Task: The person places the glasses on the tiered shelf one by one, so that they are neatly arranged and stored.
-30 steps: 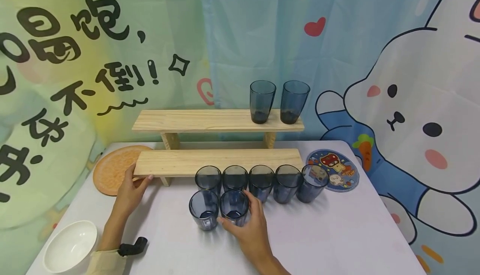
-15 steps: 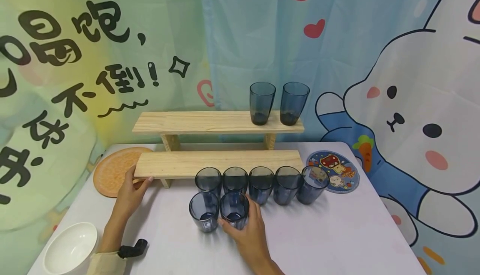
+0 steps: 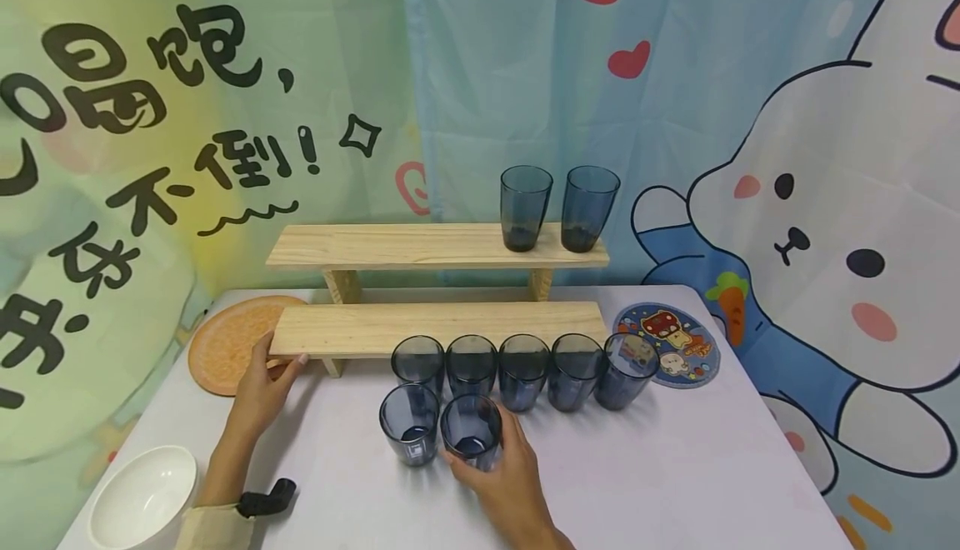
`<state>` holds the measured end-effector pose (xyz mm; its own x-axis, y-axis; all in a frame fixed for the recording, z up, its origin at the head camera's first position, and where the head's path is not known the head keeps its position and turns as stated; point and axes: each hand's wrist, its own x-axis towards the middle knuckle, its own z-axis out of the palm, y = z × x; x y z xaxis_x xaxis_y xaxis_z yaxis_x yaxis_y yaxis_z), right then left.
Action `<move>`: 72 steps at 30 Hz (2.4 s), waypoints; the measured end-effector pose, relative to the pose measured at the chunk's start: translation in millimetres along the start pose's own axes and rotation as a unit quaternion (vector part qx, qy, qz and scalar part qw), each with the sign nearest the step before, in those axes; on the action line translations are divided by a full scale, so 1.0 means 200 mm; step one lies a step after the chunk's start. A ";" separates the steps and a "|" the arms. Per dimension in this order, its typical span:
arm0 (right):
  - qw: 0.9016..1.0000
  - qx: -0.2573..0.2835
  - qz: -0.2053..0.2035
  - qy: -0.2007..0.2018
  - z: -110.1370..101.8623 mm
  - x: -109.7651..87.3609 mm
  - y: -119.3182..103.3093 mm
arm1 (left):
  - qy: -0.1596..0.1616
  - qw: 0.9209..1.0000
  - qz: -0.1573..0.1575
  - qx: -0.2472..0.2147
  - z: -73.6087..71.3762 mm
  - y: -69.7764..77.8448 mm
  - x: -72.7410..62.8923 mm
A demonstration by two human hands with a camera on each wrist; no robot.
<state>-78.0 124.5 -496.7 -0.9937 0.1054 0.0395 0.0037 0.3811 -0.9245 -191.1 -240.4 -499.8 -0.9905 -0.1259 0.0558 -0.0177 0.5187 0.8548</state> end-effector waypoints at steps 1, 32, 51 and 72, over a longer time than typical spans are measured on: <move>1.000 0.000 0.003 -0.002 0.00 0.00 0.00 | 0.000 1.000 0.001 0.000 0.00 0.00 0.00; 0.991 0.029 -0.073 -0.104 -0.38 0.16 -0.42 | 0.001 1.000 -0.011 0.003 0.00 -0.02 0.01; 0.989 -0.004 -0.129 -0.076 -0.38 0.71 -0.67 | -0.002 1.000 -0.011 -0.002 0.00 0.00 0.01; 0.992 0.010 -0.123 -0.021 -0.17 1.18 -0.79 | 0.002 1.000 -0.009 0.009 0.00 -0.01 0.01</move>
<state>-308.4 119.9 -329.6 -0.9679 -0.0267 0.2501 -0.2417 0.3730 -0.8958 -193.6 -241.3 -501.2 -0.9896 -0.1376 0.0430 -0.0371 0.5312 0.8464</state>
